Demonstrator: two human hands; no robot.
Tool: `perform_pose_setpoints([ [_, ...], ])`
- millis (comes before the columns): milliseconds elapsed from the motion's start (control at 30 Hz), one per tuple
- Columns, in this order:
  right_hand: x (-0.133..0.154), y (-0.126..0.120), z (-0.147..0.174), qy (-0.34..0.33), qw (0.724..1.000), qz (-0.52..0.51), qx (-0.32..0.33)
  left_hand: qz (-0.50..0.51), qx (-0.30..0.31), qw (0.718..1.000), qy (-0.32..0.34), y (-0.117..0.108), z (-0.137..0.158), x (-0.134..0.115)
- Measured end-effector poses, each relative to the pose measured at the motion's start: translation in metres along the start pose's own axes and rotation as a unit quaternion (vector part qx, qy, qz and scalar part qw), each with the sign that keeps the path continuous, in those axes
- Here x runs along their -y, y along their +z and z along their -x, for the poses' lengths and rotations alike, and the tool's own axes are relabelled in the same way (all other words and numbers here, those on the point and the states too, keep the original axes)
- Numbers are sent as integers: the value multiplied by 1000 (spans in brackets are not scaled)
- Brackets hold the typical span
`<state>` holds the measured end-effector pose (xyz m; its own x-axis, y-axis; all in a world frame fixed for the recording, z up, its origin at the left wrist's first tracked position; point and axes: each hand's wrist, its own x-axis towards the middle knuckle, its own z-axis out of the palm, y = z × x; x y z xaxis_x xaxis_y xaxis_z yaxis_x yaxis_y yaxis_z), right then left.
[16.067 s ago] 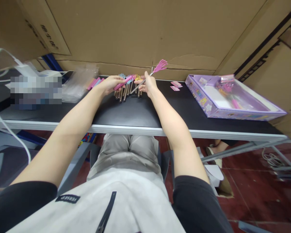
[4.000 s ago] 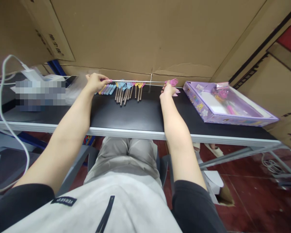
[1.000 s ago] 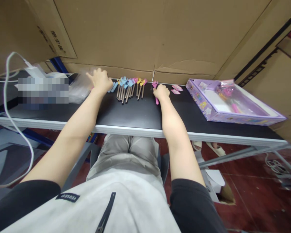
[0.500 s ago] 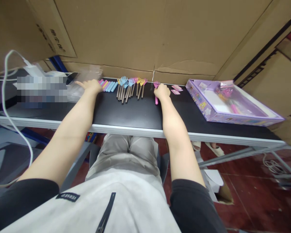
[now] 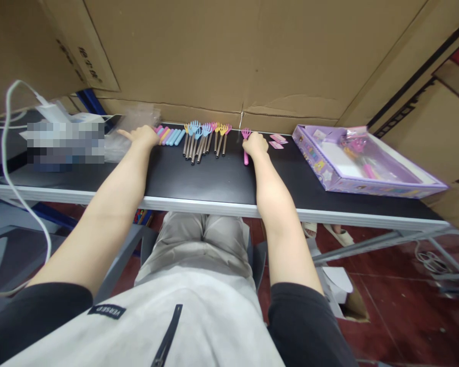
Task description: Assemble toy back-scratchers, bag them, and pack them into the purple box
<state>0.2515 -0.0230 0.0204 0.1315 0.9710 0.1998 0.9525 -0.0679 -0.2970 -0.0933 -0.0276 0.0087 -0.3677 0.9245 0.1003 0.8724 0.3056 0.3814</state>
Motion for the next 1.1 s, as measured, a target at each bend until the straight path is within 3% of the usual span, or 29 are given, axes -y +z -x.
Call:
perform_pose_setpoints([
  [100,0,0,-1,-2,1000,1,0,-32,-2,996,-84,-5,8,-8],
  [333,-1,0,-2,-6,1000,7,0,35,-48,996,-71,-7,13,-11],
  [733,1,-2,2,-1,1000,4,6,35,-56,995,-70,-11,14,-15],
  [1100,0,-1,1,-7,1000,12,5,2,-124,992,-38,-14,19,-16],
])
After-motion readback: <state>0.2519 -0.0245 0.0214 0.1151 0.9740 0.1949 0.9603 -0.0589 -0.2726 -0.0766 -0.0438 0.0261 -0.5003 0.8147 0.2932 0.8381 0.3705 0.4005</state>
